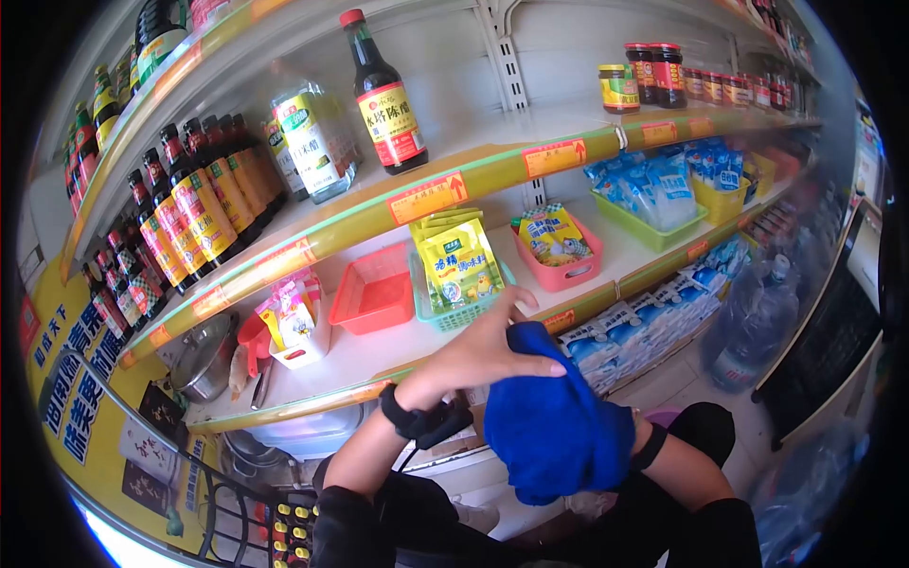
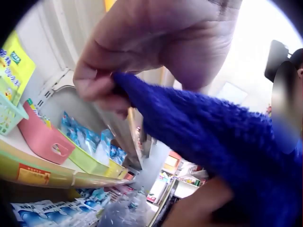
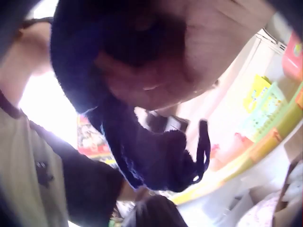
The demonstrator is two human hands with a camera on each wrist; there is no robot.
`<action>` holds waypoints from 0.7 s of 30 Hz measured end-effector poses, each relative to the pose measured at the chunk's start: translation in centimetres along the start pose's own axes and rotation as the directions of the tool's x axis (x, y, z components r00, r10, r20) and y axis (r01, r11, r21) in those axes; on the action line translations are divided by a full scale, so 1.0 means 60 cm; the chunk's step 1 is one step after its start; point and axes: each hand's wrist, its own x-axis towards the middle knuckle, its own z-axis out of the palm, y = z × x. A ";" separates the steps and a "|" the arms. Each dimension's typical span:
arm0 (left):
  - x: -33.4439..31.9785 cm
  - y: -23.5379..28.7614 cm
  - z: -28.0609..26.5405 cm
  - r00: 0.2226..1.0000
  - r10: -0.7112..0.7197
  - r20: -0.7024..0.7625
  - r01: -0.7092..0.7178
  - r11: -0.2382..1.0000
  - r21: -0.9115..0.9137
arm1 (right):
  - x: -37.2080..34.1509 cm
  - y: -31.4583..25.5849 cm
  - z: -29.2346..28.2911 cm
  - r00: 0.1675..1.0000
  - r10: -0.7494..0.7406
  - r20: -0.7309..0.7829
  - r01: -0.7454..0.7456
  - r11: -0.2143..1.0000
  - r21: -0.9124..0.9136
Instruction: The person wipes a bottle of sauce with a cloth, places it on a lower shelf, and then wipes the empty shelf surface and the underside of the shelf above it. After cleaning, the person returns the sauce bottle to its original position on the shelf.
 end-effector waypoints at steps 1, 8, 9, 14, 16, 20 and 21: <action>0.003 -0.010 0.000 0.995 -0.096 0.007 0.095 0.960 -0.264 | -0.012 -0.010 -0.009 1.000 -0.025 -0.019 0.024 0.998 -0.054; -0.009 -0.017 0.068 0.886 -0.213 0.411 0.462 0.341 -0.819 | -0.070 -0.037 -0.083 0.956 -0.250 -0.157 0.030 0.612 -0.790; -0.006 -0.016 0.073 0.920 -0.183 0.347 0.389 0.304 -0.870 | -0.075 -0.033 -0.087 0.934 -0.203 -0.295 -0.085 0.673 -0.735; 0.008 0.014 0.063 0.979 -0.015 0.203 0.200 0.263 -0.944 | -0.055 -0.037 -0.082 0.905 -0.340 -0.254 -0.040 0.528 -0.848; 0.005 0.026 0.049 0.958 -0.104 0.269 0.287 0.432 -0.855 | -0.048 -0.035 -0.084 0.924 -0.316 -0.217 0.000 0.565 -0.825; 0.003 0.000 0.029 0.787 -0.361 0.500 0.605 0.612 -0.509 | -0.046 -0.015 -0.088 0.928 -0.240 -0.285 -0.054 0.672 -0.739; 0.004 -0.011 0.036 0.782 -0.367 0.503 0.612 0.607 -0.507 | -0.046 -0.012 -0.087 0.923 -0.279 -0.265 -0.031 0.631 -0.775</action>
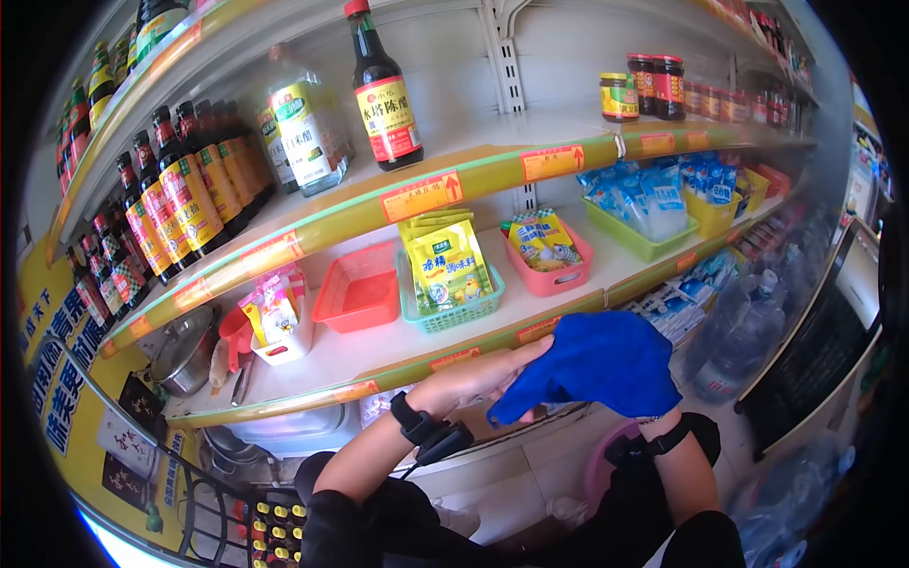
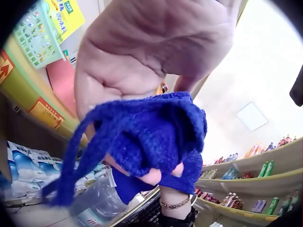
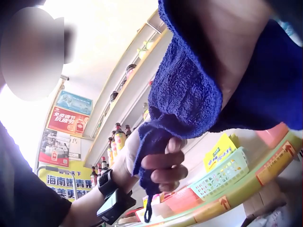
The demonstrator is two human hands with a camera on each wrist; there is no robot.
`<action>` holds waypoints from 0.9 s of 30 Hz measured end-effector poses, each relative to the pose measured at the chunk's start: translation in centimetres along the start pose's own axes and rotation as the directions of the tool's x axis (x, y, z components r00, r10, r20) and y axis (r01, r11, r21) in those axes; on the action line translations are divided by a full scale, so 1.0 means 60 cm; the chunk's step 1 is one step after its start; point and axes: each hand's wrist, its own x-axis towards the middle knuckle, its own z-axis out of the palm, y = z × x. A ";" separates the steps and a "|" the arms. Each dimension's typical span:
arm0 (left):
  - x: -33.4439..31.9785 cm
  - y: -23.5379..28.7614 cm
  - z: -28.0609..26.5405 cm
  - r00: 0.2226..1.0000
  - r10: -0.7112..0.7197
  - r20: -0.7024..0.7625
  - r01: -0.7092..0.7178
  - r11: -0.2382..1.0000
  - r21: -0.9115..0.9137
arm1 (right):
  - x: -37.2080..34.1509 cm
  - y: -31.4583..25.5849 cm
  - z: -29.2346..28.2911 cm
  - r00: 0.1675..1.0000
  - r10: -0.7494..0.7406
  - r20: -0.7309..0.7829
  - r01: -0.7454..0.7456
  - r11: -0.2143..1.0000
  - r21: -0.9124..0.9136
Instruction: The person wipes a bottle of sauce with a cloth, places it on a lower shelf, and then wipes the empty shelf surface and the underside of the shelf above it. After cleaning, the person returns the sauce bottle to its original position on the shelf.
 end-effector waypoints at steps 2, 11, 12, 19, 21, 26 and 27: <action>0.030 -0.020 -0.002 0.981 0.178 0.074 -0.160 0.964 -0.211 | -0.003 0.004 0.005 1.000 0.005 -0.009 -0.005 1.000 0.011; 0.072 -0.046 -0.006 0.933 0.341 0.117 -0.250 0.845 -0.473 | -0.003 0.046 0.033 0.991 0.009 -0.136 -0.002 0.998 0.055; 0.077 -0.047 -0.005 0.932 0.342 0.118 -0.250 0.844 -0.475 | -0.003 0.050 0.034 0.989 0.010 -0.151 -0.001 0.998 0.059; 0.101 -0.057 -0.036 0.855 0.506 -0.113 -0.493 0.725 -0.482 | -0.018 0.061 0.019 0.996 0.002 0.091 0.002 0.999 -0.048; 0.101 -0.060 -0.067 0.832 0.520 -0.191 -0.541 0.688 -0.483 | -0.040 0.076 0.040 0.984 0.172 -0.050 -0.141 0.916 0.376; 0.045 -0.028 -0.089 0.793 0.500 -0.349 -0.550 0.834 -0.054 | -0.076 0.101 0.049 0.931 0.340 -0.135 -0.199 0.781 0.592; 0.040 -0.030 -0.095 0.792 0.502 -0.349 -0.550 0.834 -0.048 | -0.076 0.101 0.044 0.975 0.192 -0.110 -0.167 0.966 0.199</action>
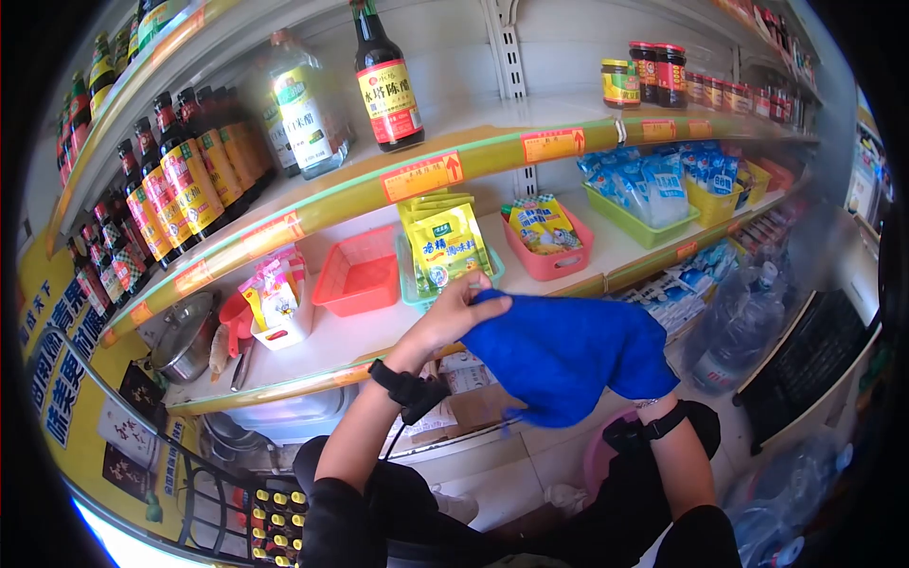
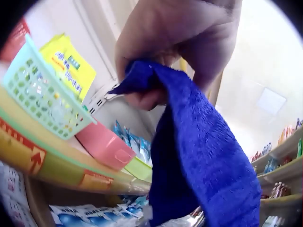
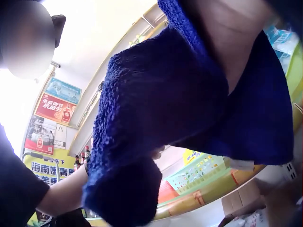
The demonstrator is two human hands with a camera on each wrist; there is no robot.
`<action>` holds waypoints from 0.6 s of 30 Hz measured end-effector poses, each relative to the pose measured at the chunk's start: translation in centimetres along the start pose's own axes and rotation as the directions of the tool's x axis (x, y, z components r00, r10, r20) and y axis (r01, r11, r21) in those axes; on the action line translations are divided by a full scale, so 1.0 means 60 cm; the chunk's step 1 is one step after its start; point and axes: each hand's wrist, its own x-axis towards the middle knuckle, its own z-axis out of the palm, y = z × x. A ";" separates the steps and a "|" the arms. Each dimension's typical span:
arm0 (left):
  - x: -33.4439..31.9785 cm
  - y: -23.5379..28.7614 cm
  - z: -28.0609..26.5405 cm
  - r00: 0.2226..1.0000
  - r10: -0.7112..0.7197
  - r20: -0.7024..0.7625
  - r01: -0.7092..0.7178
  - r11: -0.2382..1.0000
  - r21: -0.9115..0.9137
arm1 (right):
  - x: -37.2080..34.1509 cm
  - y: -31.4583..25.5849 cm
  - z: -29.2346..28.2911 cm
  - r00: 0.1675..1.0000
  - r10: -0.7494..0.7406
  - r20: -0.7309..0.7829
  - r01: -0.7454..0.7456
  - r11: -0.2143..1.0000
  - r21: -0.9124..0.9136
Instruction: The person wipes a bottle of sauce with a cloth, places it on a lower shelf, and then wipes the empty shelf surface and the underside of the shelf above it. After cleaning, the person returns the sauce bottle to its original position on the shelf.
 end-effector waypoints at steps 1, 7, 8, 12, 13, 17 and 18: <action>-0.003 -0.001 -0.010 0.997 0.046 0.064 -0.063 0.951 0.303 | 0.003 -0.006 -0.002 1.000 -0.005 -0.004 0.005 1.000 0.003; -0.074 0.144 0.036 0.896 0.443 0.033 -0.307 0.564 0.766 | 0.027 -0.064 -0.013 0.972 0.235 0.020 -0.220 0.872 0.437; -0.082 0.181 0.039 0.876 0.482 -0.011 -0.315 0.590 0.743 | 0.052 -0.077 -0.025 0.983 -0.149 0.106 0.114 0.953 0.282; -0.046 0.298 0.008 0.741 0.650 -0.165 -0.239 0.486 0.841 | 0.034 -0.098 -0.012 0.851 0.469 0.235 -0.390 0.265 0.882; -0.012 0.308 -0.017 0.626 0.767 -0.138 -0.206 0.334 0.920 | 0.032 -0.105 -0.012 0.851 0.469 0.236 -0.390 0.262 0.883; 0.088 0.339 -0.070 0.636 0.722 -0.273 0.153 0.229 0.961 | 0.031 -0.108 -0.009 0.884 0.411 0.222 -0.350 0.268 0.898; 0.111 0.346 -0.084 0.635 0.724 -0.268 0.151 0.224 0.963 | 0.031 -0.105 -0.008 0.904 0.359 0.231 -0.384 0.448 0.808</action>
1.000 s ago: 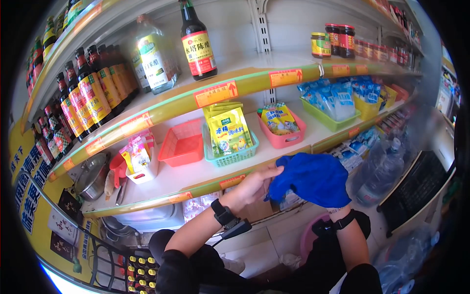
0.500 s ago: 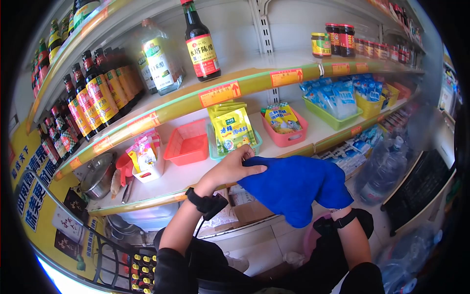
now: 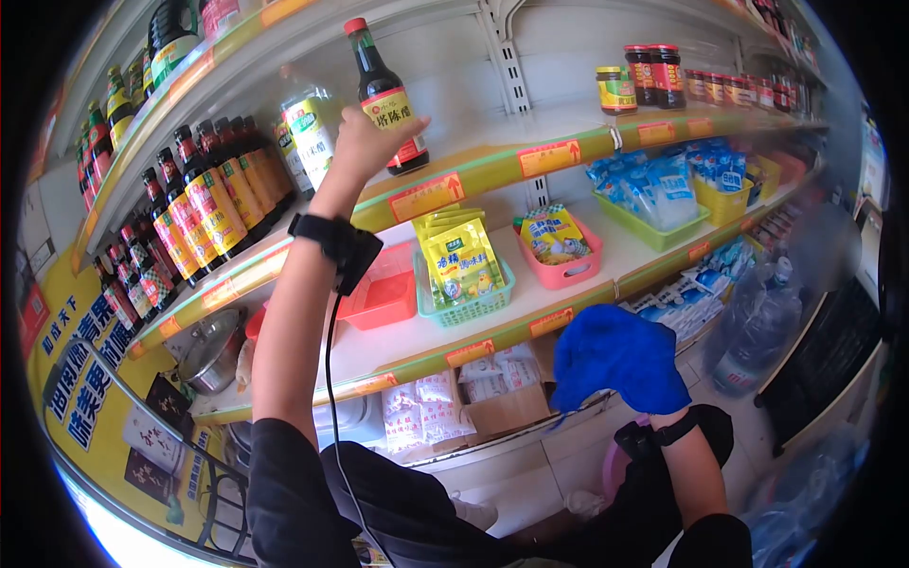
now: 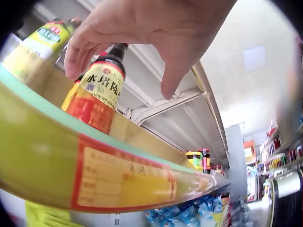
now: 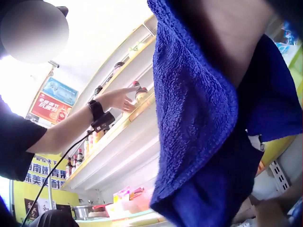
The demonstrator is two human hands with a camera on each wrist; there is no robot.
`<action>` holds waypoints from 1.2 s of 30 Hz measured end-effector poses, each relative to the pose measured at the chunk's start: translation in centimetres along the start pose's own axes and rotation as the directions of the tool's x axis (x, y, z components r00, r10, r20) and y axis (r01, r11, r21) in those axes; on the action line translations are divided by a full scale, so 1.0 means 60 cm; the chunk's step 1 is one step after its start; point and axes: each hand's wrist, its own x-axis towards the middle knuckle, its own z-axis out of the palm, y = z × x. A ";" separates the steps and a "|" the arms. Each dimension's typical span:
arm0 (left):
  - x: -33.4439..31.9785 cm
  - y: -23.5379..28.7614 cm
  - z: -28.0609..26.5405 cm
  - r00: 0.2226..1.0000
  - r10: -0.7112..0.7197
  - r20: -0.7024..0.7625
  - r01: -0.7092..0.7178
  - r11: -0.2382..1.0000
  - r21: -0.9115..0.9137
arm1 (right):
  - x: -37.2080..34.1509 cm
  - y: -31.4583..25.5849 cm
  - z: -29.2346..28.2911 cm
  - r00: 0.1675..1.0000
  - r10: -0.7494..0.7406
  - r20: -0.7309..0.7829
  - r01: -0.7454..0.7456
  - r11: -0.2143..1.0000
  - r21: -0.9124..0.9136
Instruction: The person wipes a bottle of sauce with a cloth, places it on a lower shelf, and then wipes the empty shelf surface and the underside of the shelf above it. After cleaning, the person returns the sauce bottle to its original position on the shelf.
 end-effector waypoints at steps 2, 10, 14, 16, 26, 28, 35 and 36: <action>0.042 -0.018 0.024 0.984 -0.142 0.109 0.162 0.964 -0.211 | 0.003 -0.008 0.003 0.987 0.001 0.158 0.013 0.996 -0.088; 0.101 -0.064 0.072 0.986 -0.148 0.083 0.156 0.983 -0.097 | -0.002 0.013 -0.029 0.816 -0.215 0.537 0.204 0.976 0.081; 0.108 -0.087 0.079 0.972 -0.171 0.162 0.208 0.946 -0.248 | -0.019 -0.019 -0.003 0.938 0.042 0.345 -0.067 0.996 0.061; 0.102 -0.072 0.073 0.976 -0.176 0.131 0.205 0.946 -0.252 | -0.017 -0.026 -0.001 0.939 -0.004 0.345 0.018 0.999 -0.038; 0.021 0.013 0.013 0.968 0.105 -0.226 -0.123 0.990 -0.068 | 0.011 0.014 -0.016 0.978 0.029 0.208 0.001 0.990 -0.144; 0.010 0.028 0.003 0.944 0.166 -0.286 -0.197 0.977 -0.083 | 0.011 0.006 -0.001 0.989 0.077 0.126 -0.060 0.990 -0.131; -0.093 0.078 -0.020 0.868 0.279 -0.410 -0.424 0.847 -0.321 | 0.033 -0.026 -0.013 0.971 -0.072 0.229 0.188 0.825 -0.533; -0.119 0.087 -0.023 0.916 0.239 -0.321 -0.371 0.808 -0.457 | 0.033 -0.040 -0.011 0.918 -0.074 0.389 0.379 0.454 -0.806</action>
